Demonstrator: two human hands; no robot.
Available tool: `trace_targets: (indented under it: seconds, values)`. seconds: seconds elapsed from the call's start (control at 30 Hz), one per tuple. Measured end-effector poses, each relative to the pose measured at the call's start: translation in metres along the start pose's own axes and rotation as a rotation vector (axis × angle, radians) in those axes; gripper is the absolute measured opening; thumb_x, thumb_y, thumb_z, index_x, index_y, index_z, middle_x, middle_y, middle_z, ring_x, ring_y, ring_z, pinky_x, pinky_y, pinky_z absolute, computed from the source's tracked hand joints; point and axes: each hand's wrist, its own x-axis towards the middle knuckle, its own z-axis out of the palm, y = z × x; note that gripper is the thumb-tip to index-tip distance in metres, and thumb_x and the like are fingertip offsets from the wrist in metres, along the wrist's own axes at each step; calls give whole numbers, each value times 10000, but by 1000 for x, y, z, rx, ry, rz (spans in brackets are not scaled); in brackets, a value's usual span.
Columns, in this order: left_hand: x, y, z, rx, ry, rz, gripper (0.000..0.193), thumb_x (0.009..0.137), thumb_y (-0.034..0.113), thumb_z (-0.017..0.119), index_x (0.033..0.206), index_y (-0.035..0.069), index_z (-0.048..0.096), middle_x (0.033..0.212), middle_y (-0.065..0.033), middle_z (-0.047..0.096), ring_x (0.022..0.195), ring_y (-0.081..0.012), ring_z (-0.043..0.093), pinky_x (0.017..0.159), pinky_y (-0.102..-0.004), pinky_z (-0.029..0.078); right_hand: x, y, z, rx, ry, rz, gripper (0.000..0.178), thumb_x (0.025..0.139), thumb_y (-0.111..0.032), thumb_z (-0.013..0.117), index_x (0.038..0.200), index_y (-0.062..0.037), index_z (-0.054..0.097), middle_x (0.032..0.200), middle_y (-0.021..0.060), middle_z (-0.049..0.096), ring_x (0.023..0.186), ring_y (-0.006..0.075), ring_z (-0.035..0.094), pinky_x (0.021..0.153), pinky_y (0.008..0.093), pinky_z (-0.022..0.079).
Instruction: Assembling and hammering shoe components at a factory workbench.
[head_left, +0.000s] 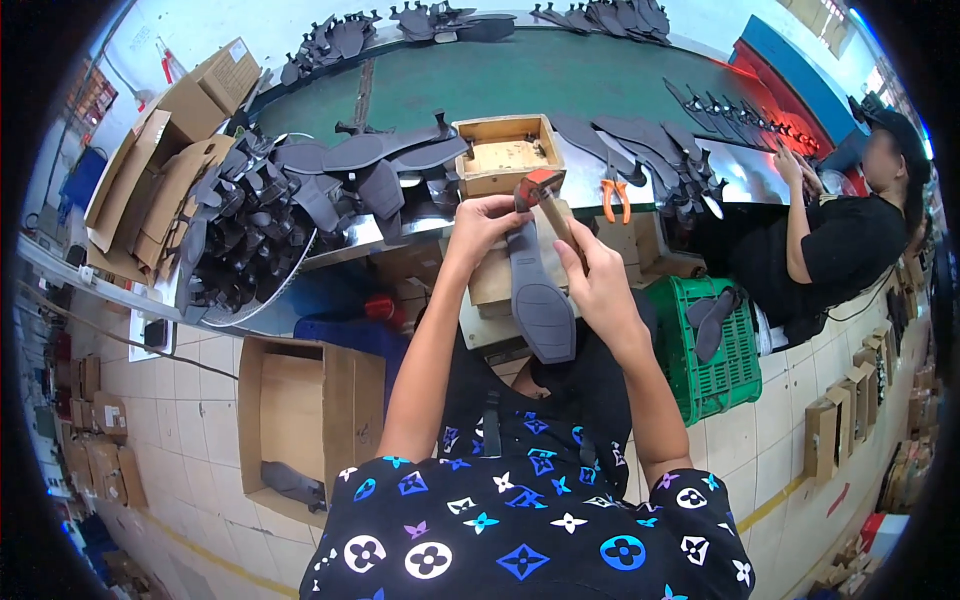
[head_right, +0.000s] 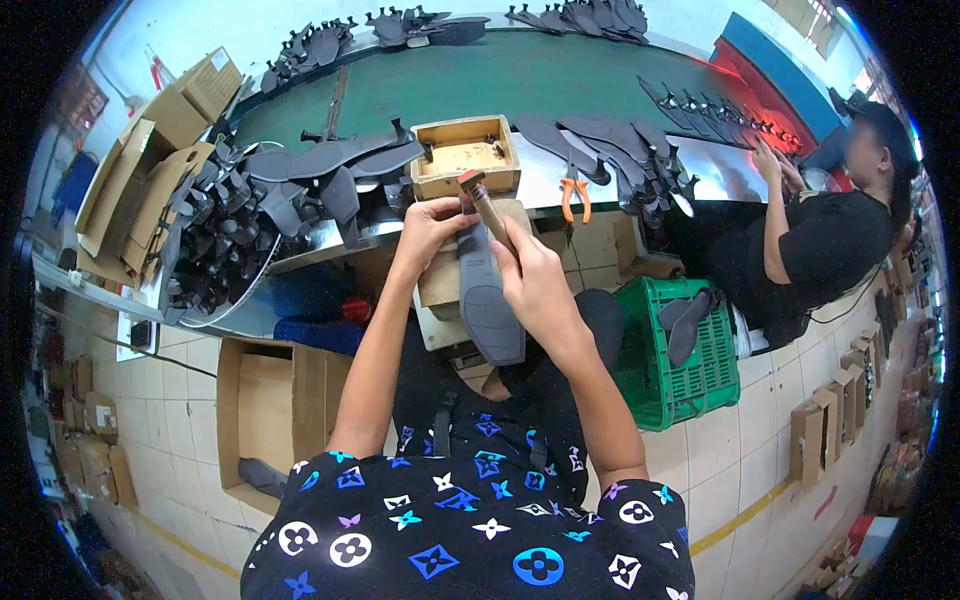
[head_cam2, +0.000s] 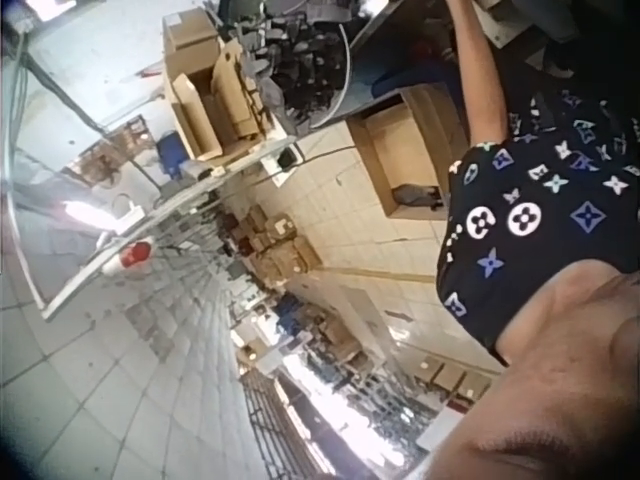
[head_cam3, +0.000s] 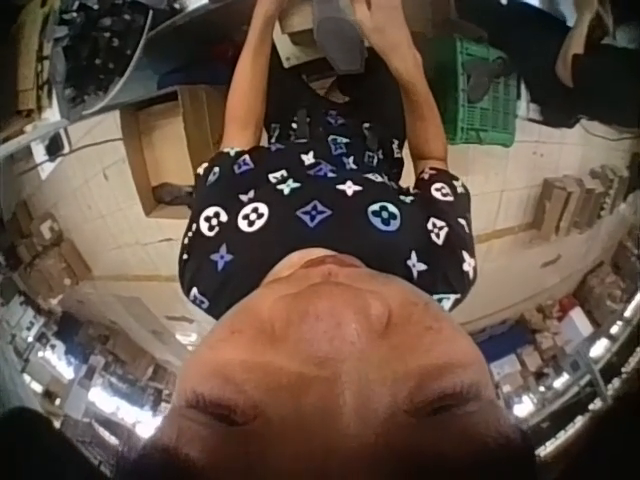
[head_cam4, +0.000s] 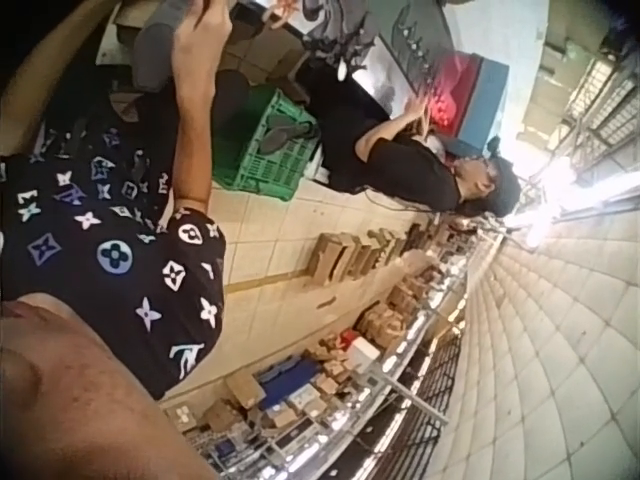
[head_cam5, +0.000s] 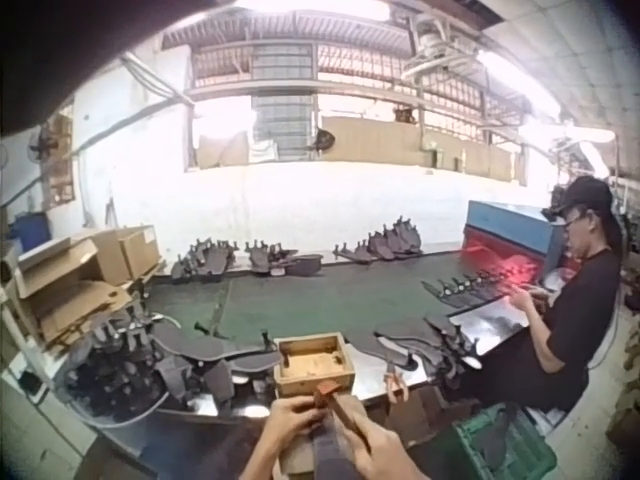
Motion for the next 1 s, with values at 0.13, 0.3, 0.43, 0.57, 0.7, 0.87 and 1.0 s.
trace_targets:
  seconds: [0.13, 0.3, 0.43, 0.57, 0.7, 0.87, 1.0]
  values:
    - [-2, -5, -3, 31, -46, 13, 416, 782, 104, 797, 1165, -13, 685, 921, -54, 738, 810, -92, 650, 747, -242, 521, -1, 8, 1, -49, -71, 7, 298, 970, -119, 563, 1209, 59, 561, 963, 283, 636, 846, 432, 628, 746, 419, 497]
    - [-15, -2, -8, 703, -4, 173, 1158, 740, 308, 829, 1531, -37, 56, 1200, -174, 667, 1200, -318, 582, 1041, -394, 425, -10, -50, -40, -10, 181, -145, 333, 985, -98, 557, 1286, 46, 549, 881, 129, 617, 733, 152, 595, 642, 278, 471]
    - [-12, -5, -7, 785, -27, 219, 1234, 750, 356, 815, 1499, -106, -50, 1240, -191, 637, 1345, -320, 456, 1154, -400, 284, -22, -41, -40, -83, 303, -282, 307, 1016, -143, 513, 1267, 29, 556, 742, 42, 601, 594, 63, 538, 492, 225, 416]
    - [-3, -2, -6, 676, -85, 191, 1255, 734, 329, 828, 1471, -153, -67, 1164, -187, 661, 1274, -329, 521, 1090, -391, 380, -2, 17, -6, -230, -158, -9, 357, 952, -60, 582, 1288, 51, 536, 1022, 238, 685, 800, 314, 689, 725, 370, 536]
    - [-8, -6, -13, 713, -61, 123, 1282, 732, 375, 829, 1471, -151, -77, 1190, -171, 661, 1269, -336, 525, 1074, -380, 398, -2, -31, -25, -41, 155, -307, 310, 934, -70, 614, 1212, 53, 557, 857, 220, 640, 734, 385, 636, 667, 392, 512]
    - [-3, 3, -2, 679, -59, 214, 1204, 734, 395, 813, 1503, -103, 32, 1226, -194, 648, 1277, -360, 513, 1096, -416, 371, -8, 15, -10, -181, -121, 12, 187, 925, -47, 608, 1084, 45, 572, 859, 239, 646, 749, 414, 650, 662, 420, 513]
    - [-11, -13, -7, 908, -54, 214, 694, 770, 475, 737, 1351, 134, 573, 1447, -94, 511, 1400, -316, 390, 1156, -490, 265, -16, 19, -10, -112, 112, -295, 239, 947, -63, 571, 1171, 18, 583, 888, 258, 642, 778, 406, 648, 692, 419, 508]
